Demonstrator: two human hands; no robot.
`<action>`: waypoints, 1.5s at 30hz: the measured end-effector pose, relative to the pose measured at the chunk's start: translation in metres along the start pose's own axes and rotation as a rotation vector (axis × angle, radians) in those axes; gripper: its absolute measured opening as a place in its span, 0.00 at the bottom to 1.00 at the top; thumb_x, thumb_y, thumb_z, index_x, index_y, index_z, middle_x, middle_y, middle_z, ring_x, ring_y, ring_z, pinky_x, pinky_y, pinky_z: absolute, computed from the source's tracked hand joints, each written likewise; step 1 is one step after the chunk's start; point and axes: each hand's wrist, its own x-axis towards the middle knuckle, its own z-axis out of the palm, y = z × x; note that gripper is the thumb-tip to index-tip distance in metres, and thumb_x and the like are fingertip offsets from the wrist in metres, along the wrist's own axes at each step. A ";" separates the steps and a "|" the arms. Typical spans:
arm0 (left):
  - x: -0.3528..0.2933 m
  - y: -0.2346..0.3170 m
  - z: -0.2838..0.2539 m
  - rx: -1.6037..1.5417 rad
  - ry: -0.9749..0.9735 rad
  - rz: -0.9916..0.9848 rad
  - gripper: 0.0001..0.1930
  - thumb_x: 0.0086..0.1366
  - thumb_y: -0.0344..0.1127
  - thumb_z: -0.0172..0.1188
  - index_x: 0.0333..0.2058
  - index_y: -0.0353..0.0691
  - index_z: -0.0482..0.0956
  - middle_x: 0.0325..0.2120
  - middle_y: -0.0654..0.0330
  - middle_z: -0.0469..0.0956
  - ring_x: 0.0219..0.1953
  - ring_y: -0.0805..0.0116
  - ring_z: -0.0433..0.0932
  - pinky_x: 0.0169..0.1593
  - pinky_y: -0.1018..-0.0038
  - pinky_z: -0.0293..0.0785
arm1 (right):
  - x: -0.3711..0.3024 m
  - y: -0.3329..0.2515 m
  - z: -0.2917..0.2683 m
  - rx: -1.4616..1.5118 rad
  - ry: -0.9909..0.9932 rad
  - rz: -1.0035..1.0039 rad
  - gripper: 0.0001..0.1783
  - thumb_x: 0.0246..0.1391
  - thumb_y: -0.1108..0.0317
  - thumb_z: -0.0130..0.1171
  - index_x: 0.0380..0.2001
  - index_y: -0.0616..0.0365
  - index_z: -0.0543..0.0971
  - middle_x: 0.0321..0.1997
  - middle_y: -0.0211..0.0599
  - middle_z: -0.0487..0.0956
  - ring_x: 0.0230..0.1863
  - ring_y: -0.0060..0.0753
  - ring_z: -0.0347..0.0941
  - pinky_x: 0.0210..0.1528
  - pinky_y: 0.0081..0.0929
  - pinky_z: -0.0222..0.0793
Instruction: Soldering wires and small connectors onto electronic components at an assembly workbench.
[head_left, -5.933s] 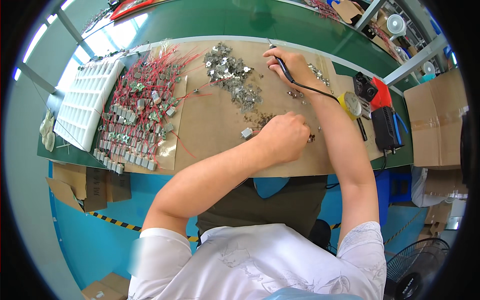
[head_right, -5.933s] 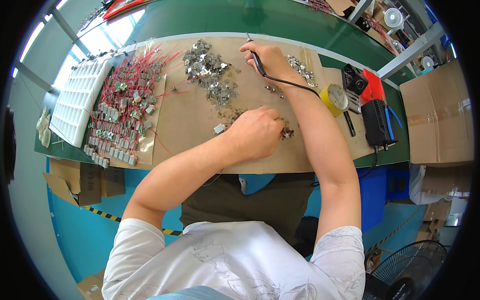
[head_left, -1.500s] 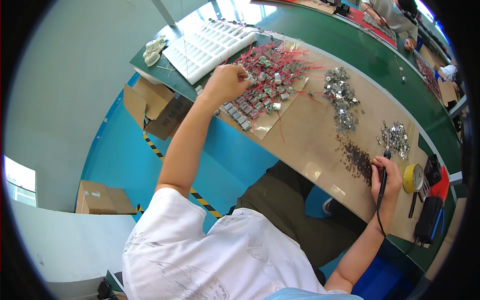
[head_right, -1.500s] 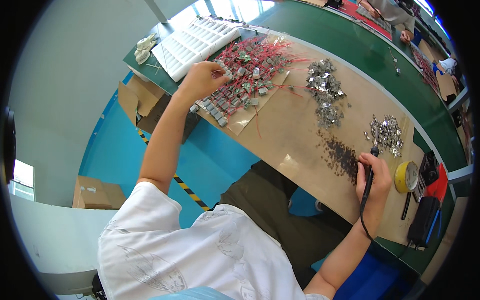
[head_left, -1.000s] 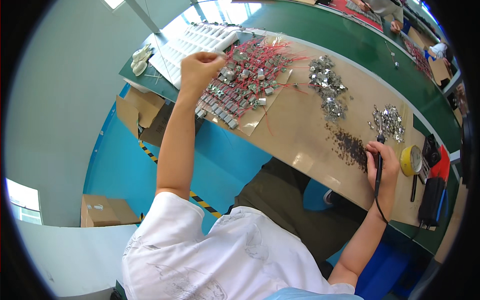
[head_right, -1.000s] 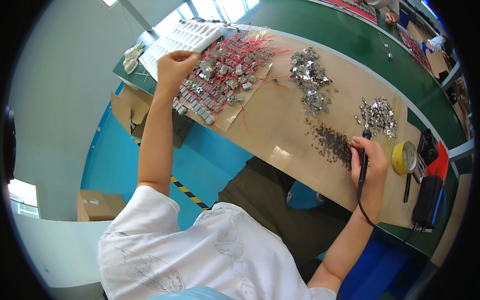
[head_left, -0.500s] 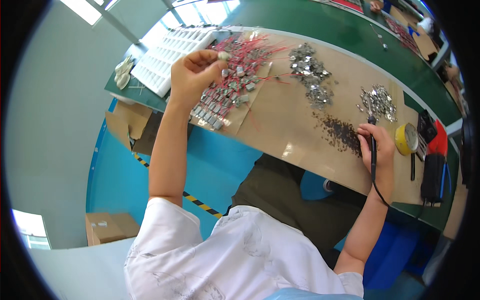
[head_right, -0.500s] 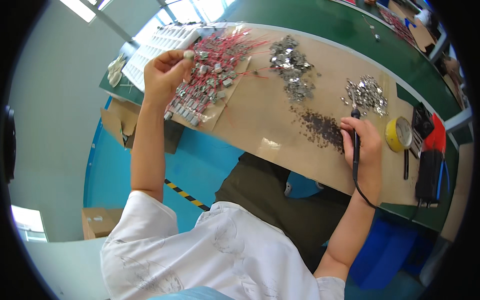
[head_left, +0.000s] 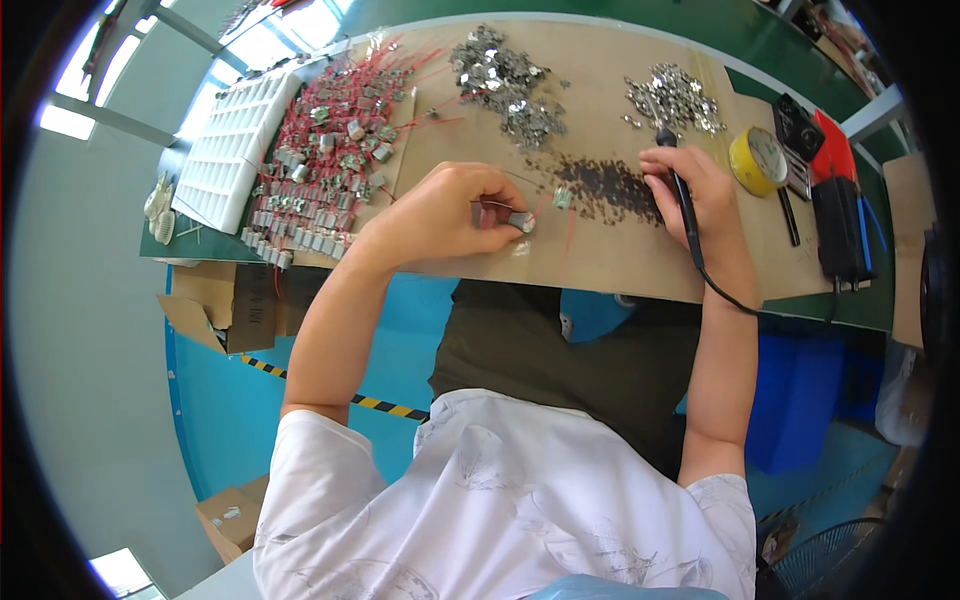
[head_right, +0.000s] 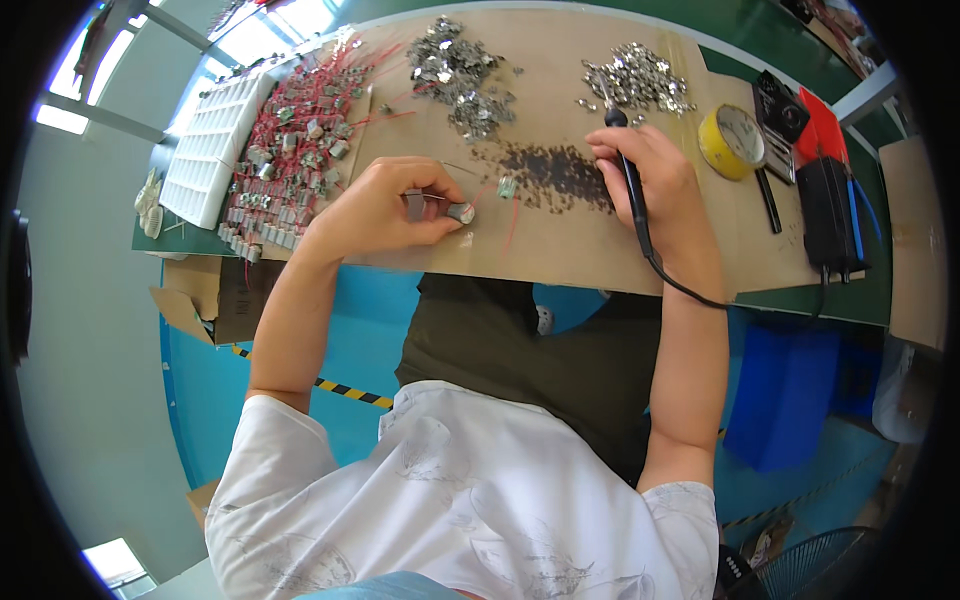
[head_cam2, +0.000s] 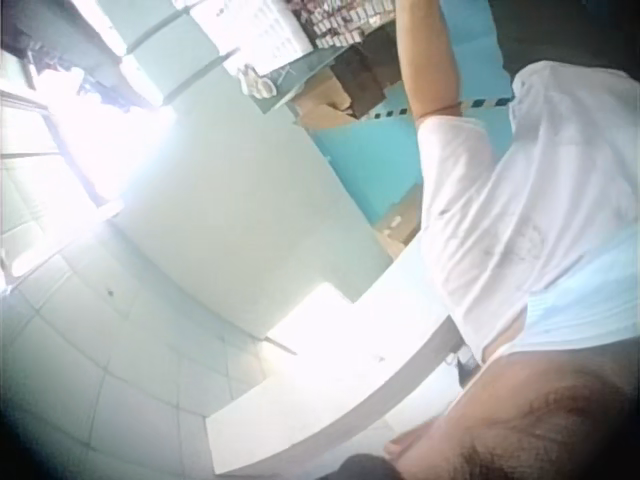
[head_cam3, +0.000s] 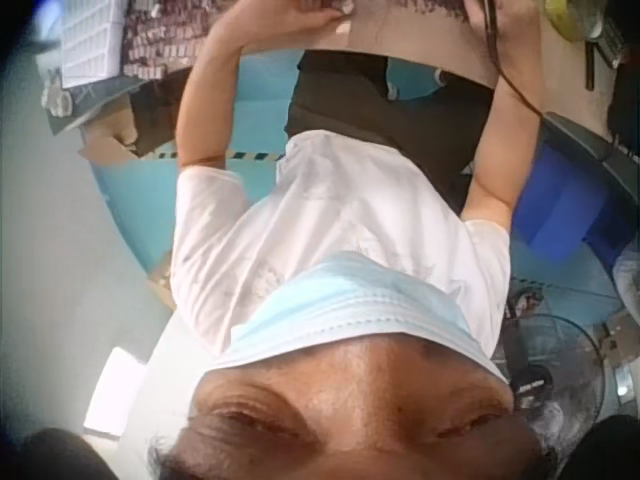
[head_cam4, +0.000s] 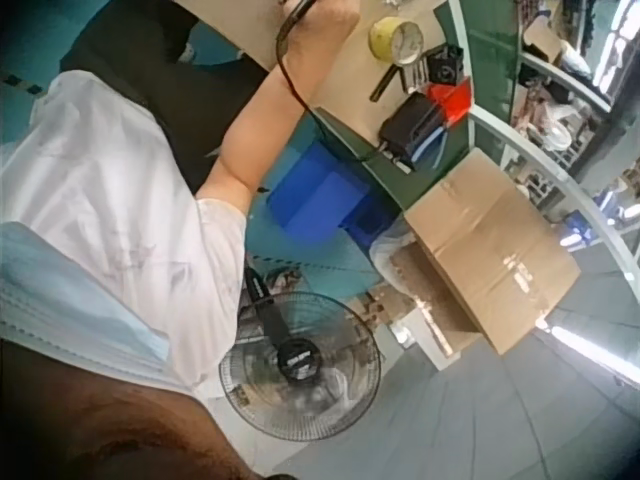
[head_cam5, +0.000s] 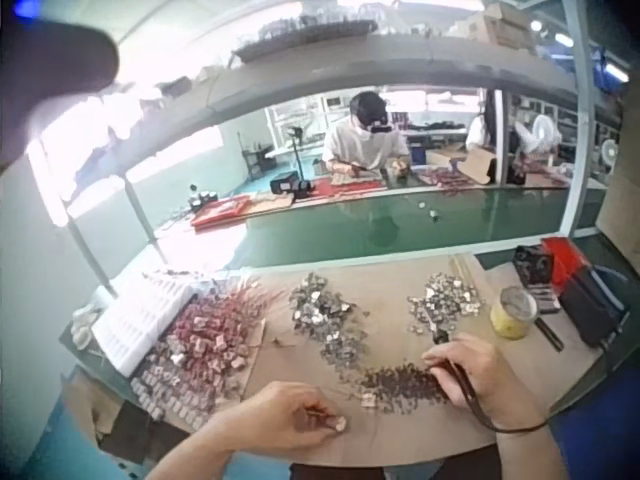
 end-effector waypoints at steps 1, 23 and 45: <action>0.003 -0.004 0.003 -0.012 -0.011 0.000 0.12 0.55 0.30 0.73 0.37 0.33 0.85 0.29 0.57 0.82 0.30 0.69 0.80 0.37 0.70 0.78 | 0.000 0.000 0.000 -0.010 -0.002 -0.014 0.17 0.51 0.86 0.65 0.44 0.58 0.83 0.35 0.43 0.83 0.38 0.42 0.84 0.40 0.32 0.79; 0.006 -0.014 0.006 0.089 -0.023 0.175 0.12 0.56 0.26 0.71 0.41 0.37 0.86 0.36 0.57 0.82 0.36 0.59 0.81 0.39 0.67 0.77 | 0.006 -0.061 0.046 0.077 -0.231 -0.062 0.21 0.49 0.78 0.70 0.48 0.54 0.80 0.30 0.35 0.82 0.37 0.43 0.79 0.40 0.38 0.76; 0.047 -0.008 0.015 0.094 0.257 0.153 0.09 0.62 0.28 0.68 0.42 0.34 0.85 0.29 0.58 0.83 0.29 0.72 0.81 0.36 0.74 0.78 | -0.045 -0.089 0.040 0.403 0.050 0.402 0.16 0.72 0.74 0.55 0.59 0.60 0.78 0.38 0.40 0.88 0.28 0.21 0.83 0.31 0.18 0.79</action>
